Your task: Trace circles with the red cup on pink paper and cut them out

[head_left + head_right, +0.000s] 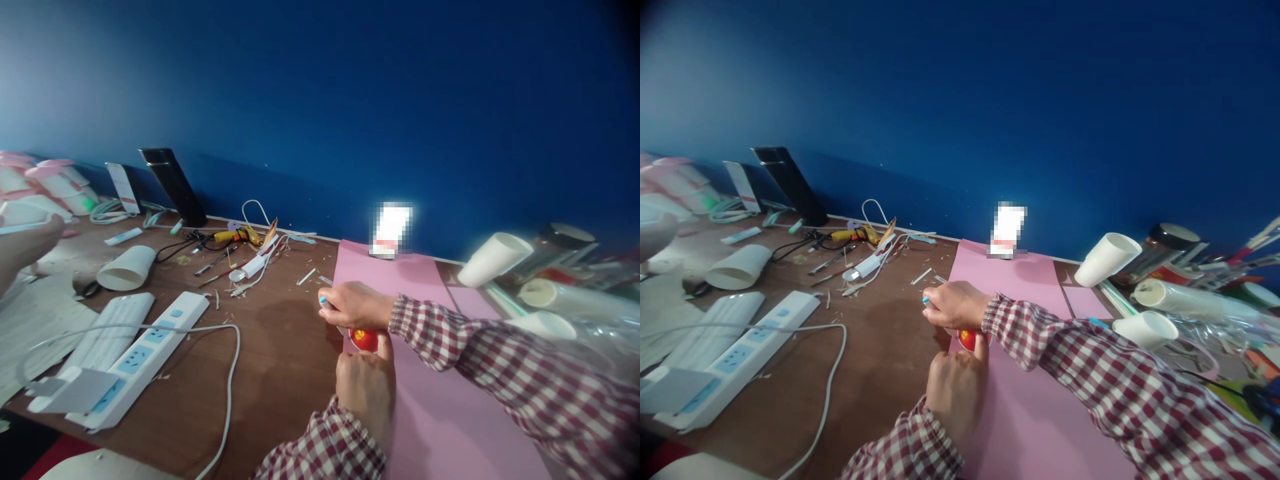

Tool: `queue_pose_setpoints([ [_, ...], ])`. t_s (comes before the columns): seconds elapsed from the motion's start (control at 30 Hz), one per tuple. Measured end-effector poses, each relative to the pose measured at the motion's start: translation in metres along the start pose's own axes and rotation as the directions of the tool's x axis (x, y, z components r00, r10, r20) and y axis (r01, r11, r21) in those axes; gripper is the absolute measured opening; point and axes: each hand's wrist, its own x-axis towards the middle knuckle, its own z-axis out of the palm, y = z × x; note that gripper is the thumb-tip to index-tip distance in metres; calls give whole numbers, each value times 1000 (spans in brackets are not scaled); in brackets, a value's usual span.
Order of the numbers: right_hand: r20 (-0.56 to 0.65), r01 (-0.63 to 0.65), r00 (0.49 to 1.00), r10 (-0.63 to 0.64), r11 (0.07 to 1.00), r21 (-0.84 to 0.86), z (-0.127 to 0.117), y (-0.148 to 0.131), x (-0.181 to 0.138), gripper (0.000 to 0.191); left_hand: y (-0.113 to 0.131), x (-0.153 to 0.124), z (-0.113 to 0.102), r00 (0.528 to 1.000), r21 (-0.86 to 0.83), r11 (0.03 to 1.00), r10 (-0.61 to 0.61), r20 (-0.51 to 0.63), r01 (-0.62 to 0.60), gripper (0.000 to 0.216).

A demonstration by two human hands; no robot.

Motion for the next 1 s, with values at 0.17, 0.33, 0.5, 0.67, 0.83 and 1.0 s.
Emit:
queue_pose_setpoints([
  [0.17,3,-5,1000,5,1000,-27,-1,-1,0,23,0,0,-2,1000,32,999,9,0,-9,49],
  [0.33,4,8,1000,-7,999,-38,1,0,2,23,0,-1,1,999,44,999,19,-31,-17,50],
  [0.5,0,-20,1000,20,1000,-11,1,1,4,21,0,-1,1,999,42,999,4,-53,-1,52],
  [0.67,26,-61,998,60,998,20,1,5,8,21,1,-2,4,997,77,997,-1,-83,7,56],
  [0.83,79,-90,993,85,994,61,1,14,16,22,2,-3,4,997,102,995,3,-73,4,59],
  [1.0,80,-96,993,87,989,112,4,27,21,24,2,-3,3,998,125,992,5,-66,3,61],
])
